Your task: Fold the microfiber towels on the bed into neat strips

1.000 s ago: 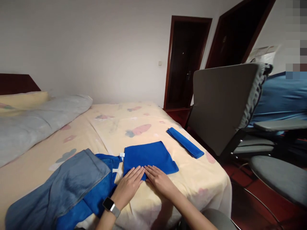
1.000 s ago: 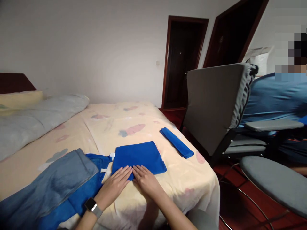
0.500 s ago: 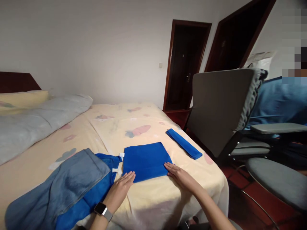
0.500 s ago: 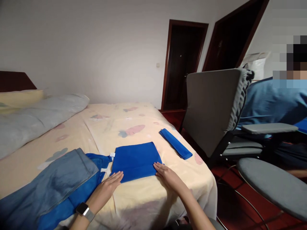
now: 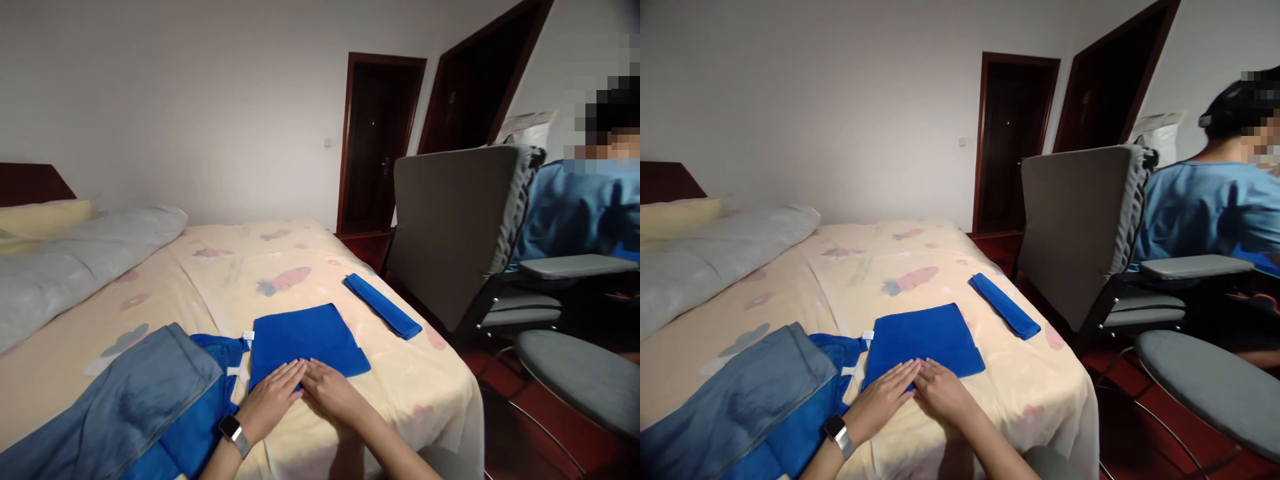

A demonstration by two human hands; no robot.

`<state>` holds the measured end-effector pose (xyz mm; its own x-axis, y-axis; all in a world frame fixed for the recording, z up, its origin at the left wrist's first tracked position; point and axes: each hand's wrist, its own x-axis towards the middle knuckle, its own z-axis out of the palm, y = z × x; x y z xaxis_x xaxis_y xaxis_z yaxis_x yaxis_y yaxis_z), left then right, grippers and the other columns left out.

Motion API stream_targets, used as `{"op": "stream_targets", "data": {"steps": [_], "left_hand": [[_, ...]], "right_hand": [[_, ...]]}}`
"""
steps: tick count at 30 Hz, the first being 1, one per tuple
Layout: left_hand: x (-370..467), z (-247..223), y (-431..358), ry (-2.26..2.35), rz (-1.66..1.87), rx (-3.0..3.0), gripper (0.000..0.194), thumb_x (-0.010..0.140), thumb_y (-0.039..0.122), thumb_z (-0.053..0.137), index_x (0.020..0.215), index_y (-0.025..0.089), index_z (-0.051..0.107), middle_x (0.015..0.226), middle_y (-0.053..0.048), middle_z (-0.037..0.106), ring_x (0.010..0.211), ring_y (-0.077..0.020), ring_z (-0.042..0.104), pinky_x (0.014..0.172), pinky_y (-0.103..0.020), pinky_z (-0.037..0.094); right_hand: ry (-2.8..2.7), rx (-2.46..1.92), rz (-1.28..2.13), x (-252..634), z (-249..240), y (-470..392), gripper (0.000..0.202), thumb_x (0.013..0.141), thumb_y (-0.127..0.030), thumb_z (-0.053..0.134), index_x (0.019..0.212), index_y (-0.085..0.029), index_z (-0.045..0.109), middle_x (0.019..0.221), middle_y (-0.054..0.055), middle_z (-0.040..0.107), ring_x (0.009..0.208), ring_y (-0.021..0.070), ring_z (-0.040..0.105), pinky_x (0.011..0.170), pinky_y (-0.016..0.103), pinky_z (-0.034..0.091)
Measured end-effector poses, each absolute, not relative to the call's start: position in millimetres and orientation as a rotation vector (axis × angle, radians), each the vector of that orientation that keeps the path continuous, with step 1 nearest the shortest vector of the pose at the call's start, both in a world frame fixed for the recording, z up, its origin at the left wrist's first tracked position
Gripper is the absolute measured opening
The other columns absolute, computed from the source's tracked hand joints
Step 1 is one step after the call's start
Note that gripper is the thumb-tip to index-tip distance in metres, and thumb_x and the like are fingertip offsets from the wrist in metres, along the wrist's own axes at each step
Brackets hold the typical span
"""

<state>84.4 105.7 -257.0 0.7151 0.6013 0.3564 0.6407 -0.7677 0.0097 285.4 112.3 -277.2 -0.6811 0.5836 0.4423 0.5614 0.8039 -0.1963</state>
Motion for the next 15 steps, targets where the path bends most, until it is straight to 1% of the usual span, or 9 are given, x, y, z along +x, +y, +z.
{"op": "stream_targets", "data": {"steps": [2,4,7,11,15], "left_hand": [[77.6,-267.4,105.4,-1.033,-0.481,-2.802,0.057,0.101,0.032,0.043,0.153,0.025,0.021,0.150,-0.006,0.045,0.135,-0.0192,0.046,0.108,-0.038,0.047],[69.9,-272.6,103.8,-1.034,-0.462,-2.814,0.056,0.101,0.029,0.042,0.153,0.025,0.021,0.150,-0.006,0.045,0.136,-0.0195,0.045,0.109,-0.039,0.046],[60.1,-273.5,101.5,-1.037,-0.453,-2.855,0.054,0.101,0.025,0.043,0.152,0.028,0.025,0.150,-0.004,0.044,0.136,-0.0194,0.044,0.111,-0.039,0.044],[49.1,-271.8,98.3,-1.164,-0.492,-2.884,0.053,0.100,0.019,0.044,0.149,0.033,0.032,0.149,0.000,0.046,0.134,-0.0180,0.047,0.111,-0.038,0.044],[42.0,-272.0,95.5,-1.281,-0.513,-2.904,0.053,0.097,0.014,0.046,0.145,0.034,0.040,0.147,0.001,0.049,0.133,-0.0177,0.048,0.112,-0.035,0.043]], "right_hand": [[-2.520,-0.838,0.086,294.1,-278.2,113.1,0.043,0.098,-0.026,0.051,0.140,-0.016,0.050,0.139,0.012,0.055,0.132,0.0219,0.048,0.115,0.040,0.034],[-2.542,-0.855,0.127,310.8,-275.8,114.1,0.044,0.099,-0.023,0.049,0.143,-0.017,0.047,0.142,0.011,0.051,0.133,0.0218,0.047,0.115,0.041,0.035],[-2.505,-1.002,0.233,345.8,-271.7,115.9,0.046,0.099,-0.022,0.047,0.145,-0.019,0.044,0.145,0.009,0.047,0.133,0.0220,0.045,0.115,0.042,0.036],[-2.388,-1.163,0.404,389.1,-271.7,115.8,0.044,0.101,-0.029,0.046,0.144,-0.023,0.045,0.147,0.005,0.045,0.136,0.0238,0.041,0.115,0.042,0.036],[-2.322,-1.169,0.479,405.5,-270.2,110.5,0.043,0.101,-0.033,0.044,0.142,-0.024,0.048,0.146,0.004,0.046,0.136,0.0251,0.041,0.115,0.043,0.036]]}}
